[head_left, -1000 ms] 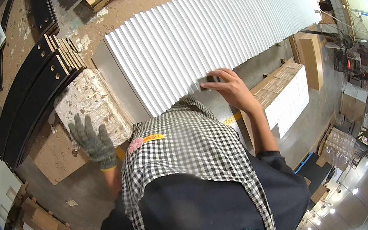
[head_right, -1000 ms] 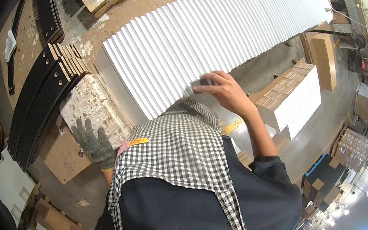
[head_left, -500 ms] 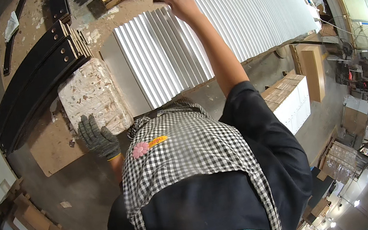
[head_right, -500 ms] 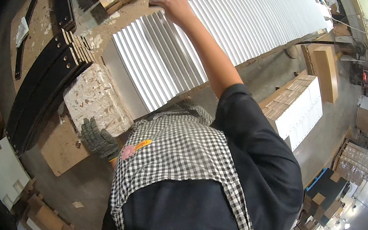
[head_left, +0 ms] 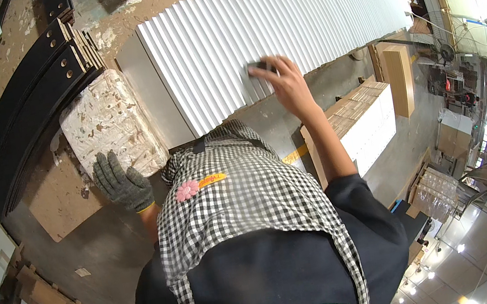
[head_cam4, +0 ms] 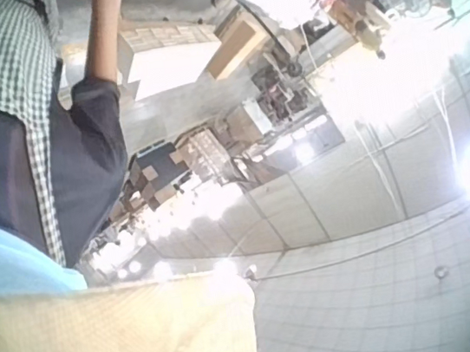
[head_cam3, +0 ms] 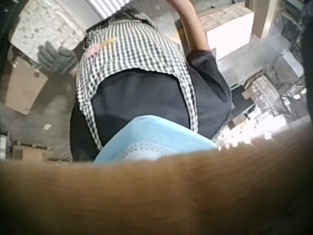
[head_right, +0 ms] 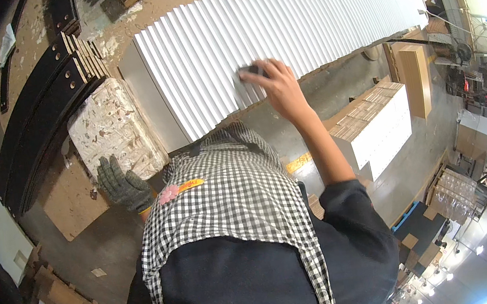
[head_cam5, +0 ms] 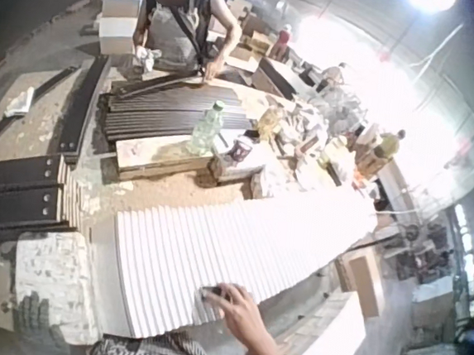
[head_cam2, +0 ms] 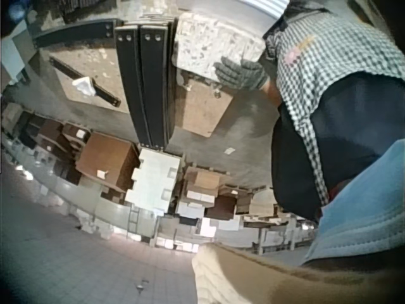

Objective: The person sands a long white corrugated panel on a workbench using a sanding block. They then apply a white substance from a small container with a brush to the panel's edge and wipe the surface with a cloth. The workbench is cluttered with tools and materials in a workshop setting.

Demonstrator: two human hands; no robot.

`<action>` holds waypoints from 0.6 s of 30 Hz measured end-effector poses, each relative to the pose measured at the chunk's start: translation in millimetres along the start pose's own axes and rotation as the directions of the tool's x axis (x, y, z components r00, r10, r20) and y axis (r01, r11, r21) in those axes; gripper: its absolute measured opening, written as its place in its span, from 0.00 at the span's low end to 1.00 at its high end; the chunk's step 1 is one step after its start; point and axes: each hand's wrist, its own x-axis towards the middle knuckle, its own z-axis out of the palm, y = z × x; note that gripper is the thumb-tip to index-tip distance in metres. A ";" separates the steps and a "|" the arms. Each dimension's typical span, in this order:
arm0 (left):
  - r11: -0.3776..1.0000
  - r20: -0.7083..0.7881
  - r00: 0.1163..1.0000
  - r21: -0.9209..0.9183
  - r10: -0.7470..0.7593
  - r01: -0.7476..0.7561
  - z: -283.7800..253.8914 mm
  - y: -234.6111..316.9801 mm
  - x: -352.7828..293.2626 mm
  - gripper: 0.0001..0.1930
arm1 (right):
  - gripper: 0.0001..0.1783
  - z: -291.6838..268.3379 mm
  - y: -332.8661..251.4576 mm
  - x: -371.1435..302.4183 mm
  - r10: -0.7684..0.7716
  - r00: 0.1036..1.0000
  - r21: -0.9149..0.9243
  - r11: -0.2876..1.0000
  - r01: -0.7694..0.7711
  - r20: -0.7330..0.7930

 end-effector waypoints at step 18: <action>1.000 -0.007 1.000 0.026 -0.003 0.003 2.6 -4.0 -4.4 0.26 | 0.34 48.6 12.3 103.7 -0.198 0.980 -0.024 0.980 0.198 -0.014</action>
